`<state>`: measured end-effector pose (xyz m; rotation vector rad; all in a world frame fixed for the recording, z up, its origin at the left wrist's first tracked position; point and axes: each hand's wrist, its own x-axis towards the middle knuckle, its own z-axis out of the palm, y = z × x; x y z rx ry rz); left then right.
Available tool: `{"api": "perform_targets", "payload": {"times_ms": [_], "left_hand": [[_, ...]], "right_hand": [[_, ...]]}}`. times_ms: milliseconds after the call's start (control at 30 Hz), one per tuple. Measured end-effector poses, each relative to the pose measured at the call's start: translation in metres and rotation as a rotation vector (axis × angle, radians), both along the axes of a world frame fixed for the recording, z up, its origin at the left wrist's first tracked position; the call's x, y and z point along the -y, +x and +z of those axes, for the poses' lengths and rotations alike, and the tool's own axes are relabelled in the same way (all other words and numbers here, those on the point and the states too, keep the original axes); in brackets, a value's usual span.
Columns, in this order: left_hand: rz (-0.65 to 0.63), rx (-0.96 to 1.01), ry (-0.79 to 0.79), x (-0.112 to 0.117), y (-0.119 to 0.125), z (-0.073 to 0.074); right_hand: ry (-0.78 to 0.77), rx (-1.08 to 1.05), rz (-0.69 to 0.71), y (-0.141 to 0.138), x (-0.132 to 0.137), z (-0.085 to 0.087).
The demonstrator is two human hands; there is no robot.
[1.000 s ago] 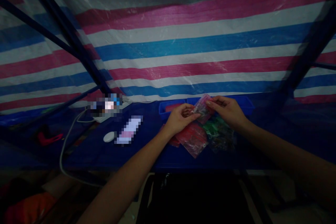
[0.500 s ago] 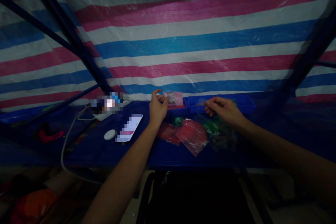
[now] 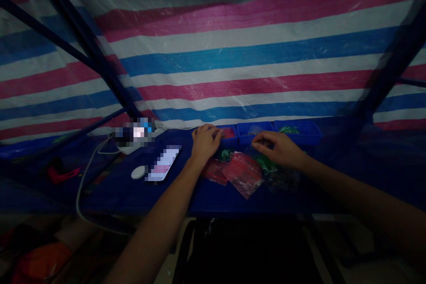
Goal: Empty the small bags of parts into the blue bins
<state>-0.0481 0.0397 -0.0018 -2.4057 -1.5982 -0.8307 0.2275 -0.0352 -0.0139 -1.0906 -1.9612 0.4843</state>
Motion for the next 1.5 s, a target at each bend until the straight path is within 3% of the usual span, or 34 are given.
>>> {"api": "perform_targets", "payload": {"times_ms": [133, 300, 467, 567, 733, 900, 1000, 1100, 1267, 1500], "left_hand": [[-0.106, -0.037, -0.040, 0.003, 0.005, -0.003], [-0.100, -0.028, -0.015, 0.002, 0.007, -0.005], [-0.119, 0.016, 0.088, 0.005, 0.010, -0.009], [-0.199, 0.062, 0.168, 0.009, 0.017, -0.009], [-0.434, 0.132, 0.198, 0.018, 0.027, -0.001], [-0.684, 0.147, 0.041, 0.029, 0.026, 0.010], [-0.770, 0.184, -0.078, 0.034, 0.025, 0.010], [-0.722, 0.194, -0.102, 0.036, 0.027, 0.004], [-0.594, 0.309, -0.161, 0.032, 0.033, -0.005], [-0.660, 0.702, -0.388, 0.023, 0.036, -0.006]], "right_hand": [[0.214, 0.266, 0.189, -0.003, 0.010, 0.005], [0.198, 0.391, 0.418, -0.007, 0.013, 0.000], [0.171, 0.367, 0.475, -0.011, 0.012, -0.004], [0.177, 0.307, 0.464, -0.012, 0.012, -0.003], [0.179, 0.249, 0.412, -0.013, 0.013, 0.003], [0.145, 0.070, 0.208, -0.009, 0.011, 0.006], [0.022, -0.125, 0.059, -0.005, 0.006, 0.004], [-0.094, -0.304, -0.015, -0.001, 0.001, 0.003], [-0.176, -0.505, -0.026, 0.000, -0.003, 0.006], [-0.221, -0.656, -0.001, 0.000, -0.006, 0.007]]}}
